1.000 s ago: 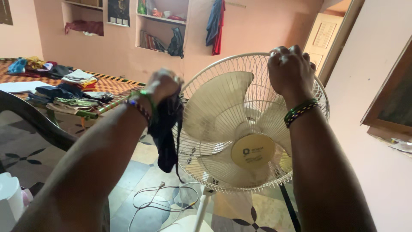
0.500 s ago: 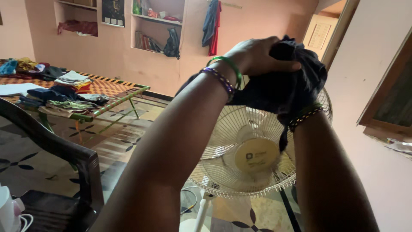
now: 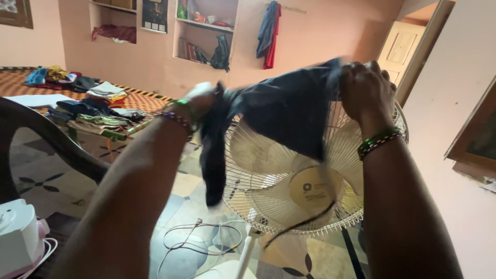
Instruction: The person wipes the base and the front grill of a pedestal fan using a cloth while sitting on the floor.
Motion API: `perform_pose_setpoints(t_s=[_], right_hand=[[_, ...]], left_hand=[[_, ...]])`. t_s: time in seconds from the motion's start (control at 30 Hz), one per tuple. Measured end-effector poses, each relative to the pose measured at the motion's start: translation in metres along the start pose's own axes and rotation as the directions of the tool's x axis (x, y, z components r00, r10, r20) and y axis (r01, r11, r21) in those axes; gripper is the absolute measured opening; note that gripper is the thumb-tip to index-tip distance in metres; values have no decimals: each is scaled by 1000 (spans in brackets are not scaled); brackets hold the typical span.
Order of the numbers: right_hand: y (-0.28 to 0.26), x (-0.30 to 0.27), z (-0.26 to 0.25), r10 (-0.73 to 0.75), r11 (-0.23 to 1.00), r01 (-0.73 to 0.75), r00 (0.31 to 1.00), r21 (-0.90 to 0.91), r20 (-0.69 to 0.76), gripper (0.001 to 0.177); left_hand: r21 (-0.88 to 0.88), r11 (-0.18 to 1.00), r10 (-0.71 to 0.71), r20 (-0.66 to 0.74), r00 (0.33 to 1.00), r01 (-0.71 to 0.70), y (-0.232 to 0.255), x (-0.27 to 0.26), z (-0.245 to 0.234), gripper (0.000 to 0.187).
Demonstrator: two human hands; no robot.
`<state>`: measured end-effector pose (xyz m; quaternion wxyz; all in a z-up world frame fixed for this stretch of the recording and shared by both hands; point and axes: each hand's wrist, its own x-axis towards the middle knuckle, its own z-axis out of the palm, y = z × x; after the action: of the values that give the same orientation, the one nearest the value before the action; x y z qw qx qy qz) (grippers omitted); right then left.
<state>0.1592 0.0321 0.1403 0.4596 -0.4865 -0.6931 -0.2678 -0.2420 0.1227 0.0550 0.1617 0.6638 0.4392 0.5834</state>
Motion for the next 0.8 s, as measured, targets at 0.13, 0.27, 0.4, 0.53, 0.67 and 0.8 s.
perform_pose_setpoints(t_s=[0.13, 0.27, 0.4, 0.53, 0.67, 0.8], right_hand=[[-4, 5, 1, 58, 996, -62, 996, 59, 62, 48], [-10, 5, 7, 14, 1000, -15, 999, 8, 51, 45], [-4, 4, 17, -75, 996, 78, 995, 37, -72, 46], [7, 10, 21, -71, 997, 70, 997, -14, -43, 53], [7, 12, 26, -58, 997, 56, 998, -52, -27, 44], [-2, 14, 29, -30, 999, 31, 999, -21, 19, 39]], left_hand=[[-56, 993, -112, -152, 982, 105, 27, -32, -27, 32], [-734, 675, 203, 93, 975, -71, 126, -16, 30, 32], [-468, 777, 598, 338, 727, -421, 199, 2, 97, 44], [569, 605, 392, 396, 831, -557, 228, -14, 143, 81], [589, 687, 325, 276, 905, -426, 222, -38, 132, 67], [582, 767, 342, -17, 939, -269, 188, -64, 110, 53]])
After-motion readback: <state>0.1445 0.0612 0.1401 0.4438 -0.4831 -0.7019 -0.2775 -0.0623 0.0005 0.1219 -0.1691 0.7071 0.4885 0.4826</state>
